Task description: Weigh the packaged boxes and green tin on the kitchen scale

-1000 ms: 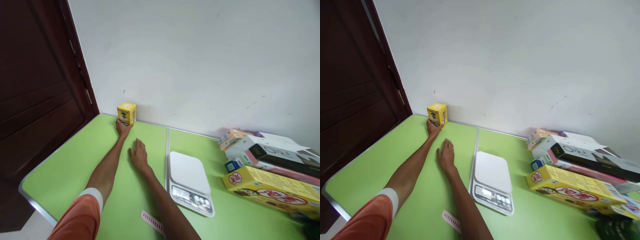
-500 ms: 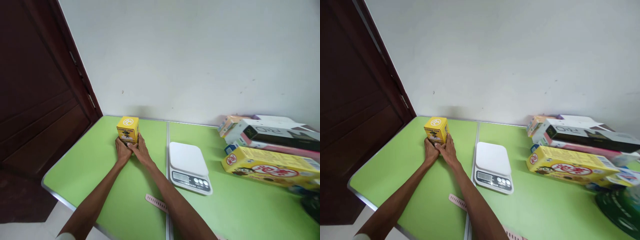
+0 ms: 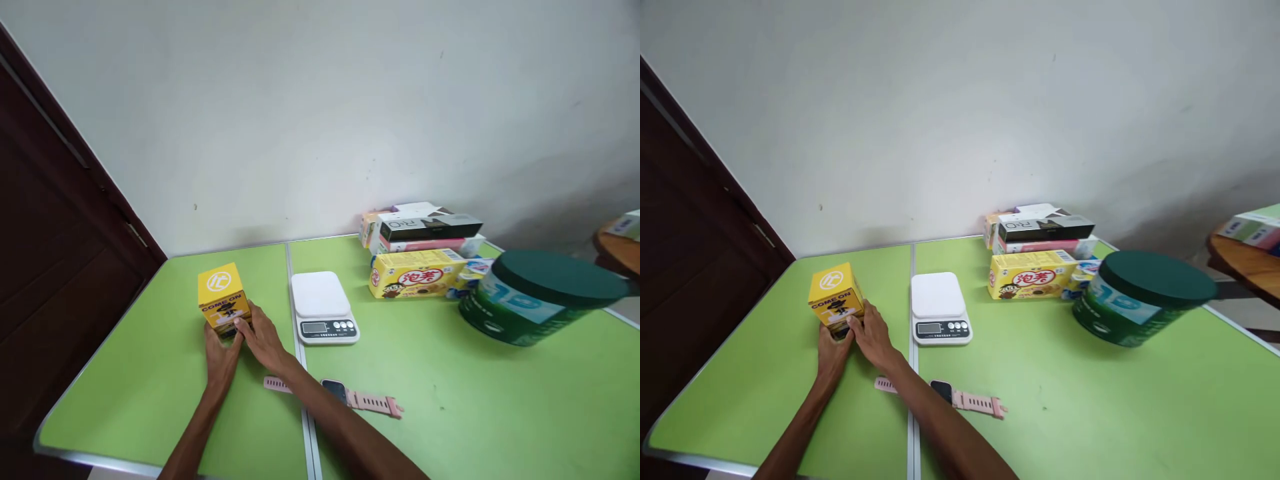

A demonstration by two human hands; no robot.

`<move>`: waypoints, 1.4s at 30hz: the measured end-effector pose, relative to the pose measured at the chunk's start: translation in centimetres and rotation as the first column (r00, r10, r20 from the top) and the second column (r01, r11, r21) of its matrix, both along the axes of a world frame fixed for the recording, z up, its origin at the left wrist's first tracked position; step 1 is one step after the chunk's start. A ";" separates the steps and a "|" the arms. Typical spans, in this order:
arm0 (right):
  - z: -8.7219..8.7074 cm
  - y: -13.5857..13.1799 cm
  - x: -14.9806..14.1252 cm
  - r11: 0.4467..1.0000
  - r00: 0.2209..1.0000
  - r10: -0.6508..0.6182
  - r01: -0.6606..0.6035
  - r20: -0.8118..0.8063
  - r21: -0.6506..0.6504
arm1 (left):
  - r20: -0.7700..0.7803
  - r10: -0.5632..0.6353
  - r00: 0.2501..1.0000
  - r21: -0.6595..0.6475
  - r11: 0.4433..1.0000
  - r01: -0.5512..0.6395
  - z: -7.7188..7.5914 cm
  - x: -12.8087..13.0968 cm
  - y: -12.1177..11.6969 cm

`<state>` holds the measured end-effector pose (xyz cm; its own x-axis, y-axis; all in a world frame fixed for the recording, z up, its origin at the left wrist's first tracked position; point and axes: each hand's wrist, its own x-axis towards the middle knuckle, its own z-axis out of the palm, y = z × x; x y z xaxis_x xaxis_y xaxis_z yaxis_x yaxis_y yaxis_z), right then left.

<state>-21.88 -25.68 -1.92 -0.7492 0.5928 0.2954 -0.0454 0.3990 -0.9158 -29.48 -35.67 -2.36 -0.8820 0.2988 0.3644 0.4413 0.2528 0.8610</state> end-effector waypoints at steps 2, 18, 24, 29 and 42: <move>0.9 -0.1 2.6 1.000 1.000 -0.009 0.009 -0.022 -0.002 | -0.034 -0.027 0.999 0.005 1.000 0.027 0.7 2.3 -0.4; 3.5 9.5 17.6 0.906 0.926 -0.373 0.376 -0.052 0.193 | -0.137 -0.478 0.867 -0.008 0.876 0.482 2.7 13.3 10.8; 2.6 10.6 17.5 0.910 0.931 -0.364 0.363 -0.032 0.201 | -0.149 -0.531 0.834 -0.068 0.847 0.528 2.5 12.5 11.3; 1.7 12.0 18.7 0.867 0.868 -0.495 0.496 -0.020 0.048 | -0.049 -0.580 0.813 0.063 0.811 0.582 1.9 9.7 10.0; -1.0 11.6 18.1 0.658 0.696 -0.664 0.717 -0.272 0.228 | 0.006 -0.423 0.906 0.169 0.894 0.416 0.1 6.0 9.4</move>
<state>-3.76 -14.04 -2.95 -0.0882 0.7830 0.6157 0.2293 0.6175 -0.7524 -23.50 -26.25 -2.24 -0.7030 0.5851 0.4042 0.4388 -0.0904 0.8940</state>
